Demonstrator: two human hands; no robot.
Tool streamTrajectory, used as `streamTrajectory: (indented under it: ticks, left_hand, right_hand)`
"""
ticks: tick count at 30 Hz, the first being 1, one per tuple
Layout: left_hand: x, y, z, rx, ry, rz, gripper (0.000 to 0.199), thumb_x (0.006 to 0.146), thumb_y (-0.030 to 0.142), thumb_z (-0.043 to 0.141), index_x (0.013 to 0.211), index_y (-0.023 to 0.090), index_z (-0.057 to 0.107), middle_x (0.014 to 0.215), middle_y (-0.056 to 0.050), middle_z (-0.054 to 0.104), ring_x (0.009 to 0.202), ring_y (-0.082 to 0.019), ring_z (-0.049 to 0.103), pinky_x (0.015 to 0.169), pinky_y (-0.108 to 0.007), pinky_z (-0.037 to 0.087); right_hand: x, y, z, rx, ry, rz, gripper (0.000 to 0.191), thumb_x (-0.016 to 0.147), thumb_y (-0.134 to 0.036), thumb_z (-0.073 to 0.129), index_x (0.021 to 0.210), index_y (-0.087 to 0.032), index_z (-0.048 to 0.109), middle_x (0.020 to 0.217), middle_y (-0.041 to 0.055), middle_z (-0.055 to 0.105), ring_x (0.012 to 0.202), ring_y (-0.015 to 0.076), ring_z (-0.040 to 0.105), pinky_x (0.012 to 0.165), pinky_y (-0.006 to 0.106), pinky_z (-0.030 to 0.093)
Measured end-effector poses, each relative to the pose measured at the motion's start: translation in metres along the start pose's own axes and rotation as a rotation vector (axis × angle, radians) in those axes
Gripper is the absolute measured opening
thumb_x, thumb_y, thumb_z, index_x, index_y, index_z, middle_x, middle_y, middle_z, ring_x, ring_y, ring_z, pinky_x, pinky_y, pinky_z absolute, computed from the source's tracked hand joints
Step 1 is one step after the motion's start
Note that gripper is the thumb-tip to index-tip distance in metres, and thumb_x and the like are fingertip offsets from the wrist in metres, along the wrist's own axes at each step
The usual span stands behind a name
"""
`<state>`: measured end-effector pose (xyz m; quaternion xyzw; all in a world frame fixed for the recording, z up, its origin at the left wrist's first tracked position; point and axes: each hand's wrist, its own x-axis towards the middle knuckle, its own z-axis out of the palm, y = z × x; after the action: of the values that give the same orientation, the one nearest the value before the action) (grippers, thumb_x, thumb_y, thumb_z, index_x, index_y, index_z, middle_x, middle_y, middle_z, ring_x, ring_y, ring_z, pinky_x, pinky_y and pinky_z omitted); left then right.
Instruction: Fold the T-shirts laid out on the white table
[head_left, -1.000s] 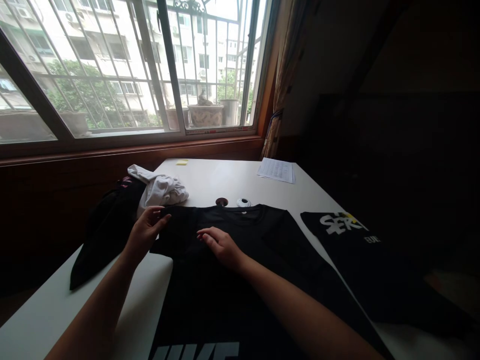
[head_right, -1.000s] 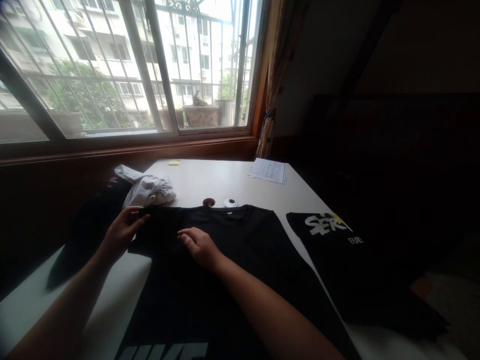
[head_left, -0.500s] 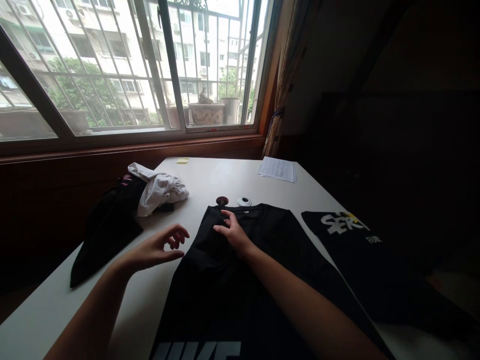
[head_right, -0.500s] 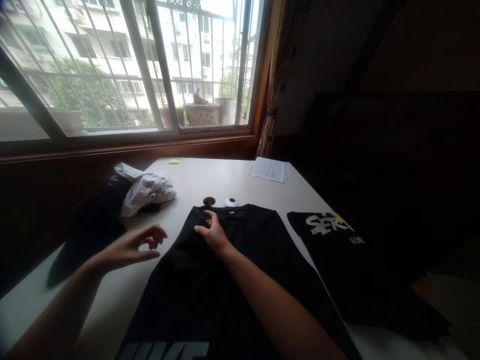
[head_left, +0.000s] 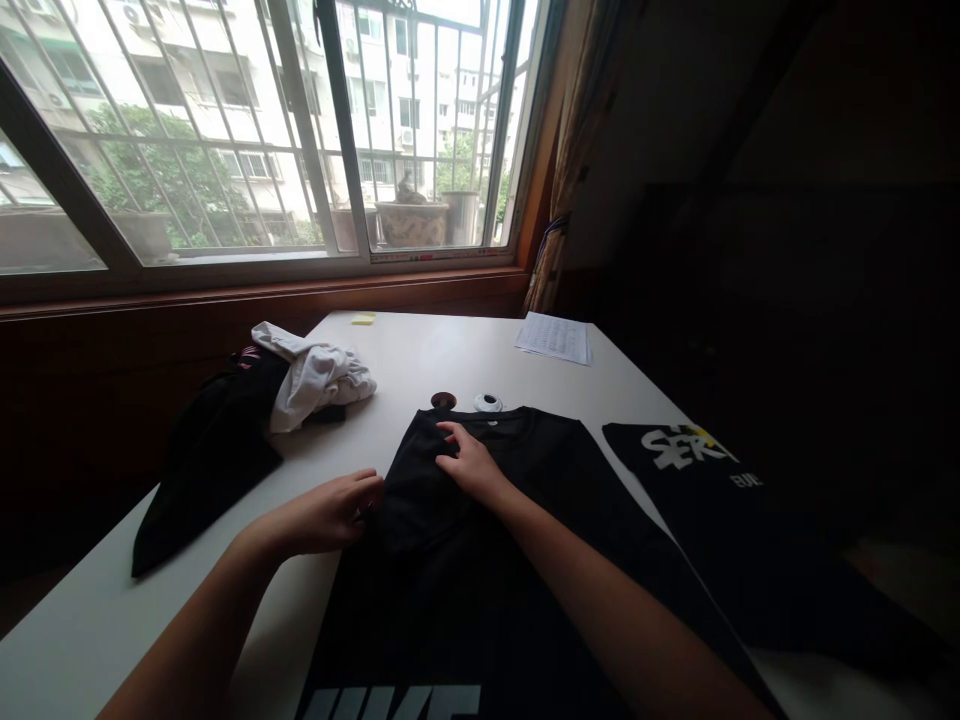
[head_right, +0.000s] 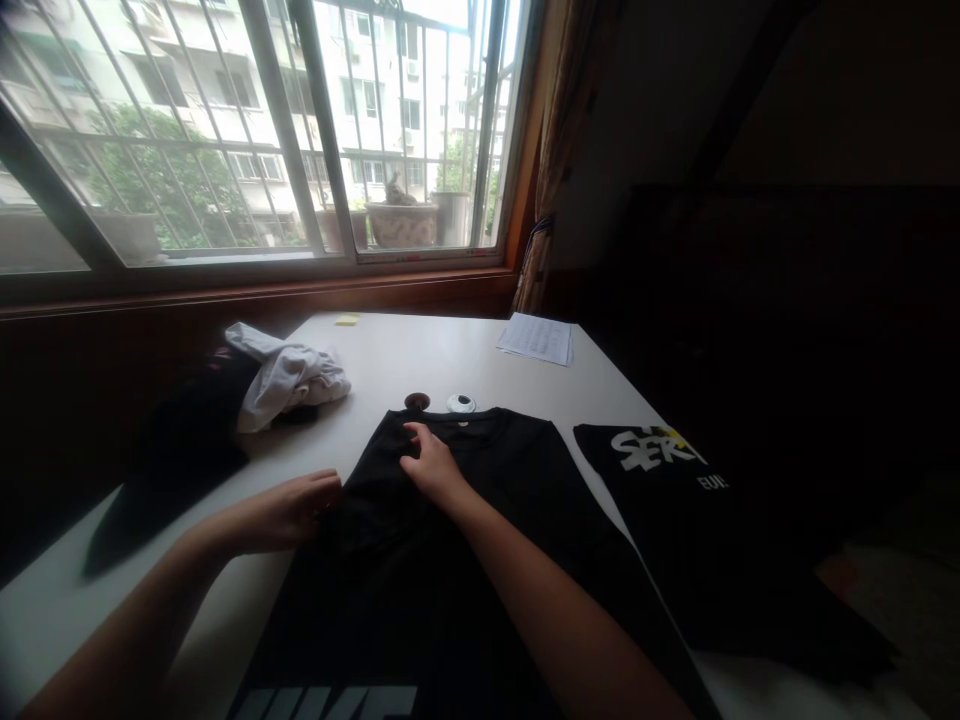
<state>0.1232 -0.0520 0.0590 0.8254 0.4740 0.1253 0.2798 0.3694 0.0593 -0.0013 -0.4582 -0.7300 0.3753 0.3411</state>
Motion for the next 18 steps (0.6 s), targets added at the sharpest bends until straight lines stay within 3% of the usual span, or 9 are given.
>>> streamTrajectory:
  ticks: [3,6,10,18]
  left_hand:
    - [-0.003,0.001,-0.003,-0.013,-0.034,-0.022,0.014,0.075,0.019,0.054,0.087,0.022,0.06,0.091,-0.002,0.057,0.077,-0.018,0.056,0.066,-0.027,0.043]
    - [-0.005,0.001,-0.006,-0.011,-0.054,-0.041,0.017,0.077,0.022,0.056,0.09,0.023,0.066,0.091,-0.002,0.059,0.076,-0.018,0.057,0.067,-0.027,0.045]
    - [-0.007,0.0,-0.008,-0.027,-0.053,-0.051,0.016,0.078,0.025,0.057,0.088,0.024,0.069,0.089,-0.003,0.061,0.074,-0.018,0.057,0.066,-0.027,0.046]
    - [-0.01,-0.002,-0.012,-0.02,-0.06,-0.047,0.016,0.081,0.024,0.058,0.087,0.022,0.074,0.076,-0.002,0.065,0.069,-0.018,0.059,0.063,-0.027,0.044]
  right_hand:
    - [0.007,-0.006,-0.001,-0.097,-0.035,-0.074,0.055,0.08,-0.021,0.069,0.134,-0.025,0.058,0.121,0.0083,0.066,0.111,0.0242,0.063,0.098,0.04,0.05]
    - [0.023,-0.013,-0.003,-0.137,-0.116,-0.036,0.058,0.083,-0.031,0.073,0.138,-0.024,0.056,0.118,0.0101,0.067,0.11,0.0265,0.064,0.097,0.043,0.049]
    - [0.051,-0.018,0.001,-0.1,-0.153,0.012,0.053,0.083,-0.024,0.072,0.135,-0.023,0.059,0.109,0.0067,0.067,0.101,0.0222,0.065,0.093,0.038,0.05]
    - [0.082,-0.017,0.033,-0.096,-0.153,-0.074,0.044,0.086,-0.017,0.065,0.13,-0.022,0.061,0.102,0.0025,0.07,0.093,0.0166,0.067,0.088,0.03,0.052]
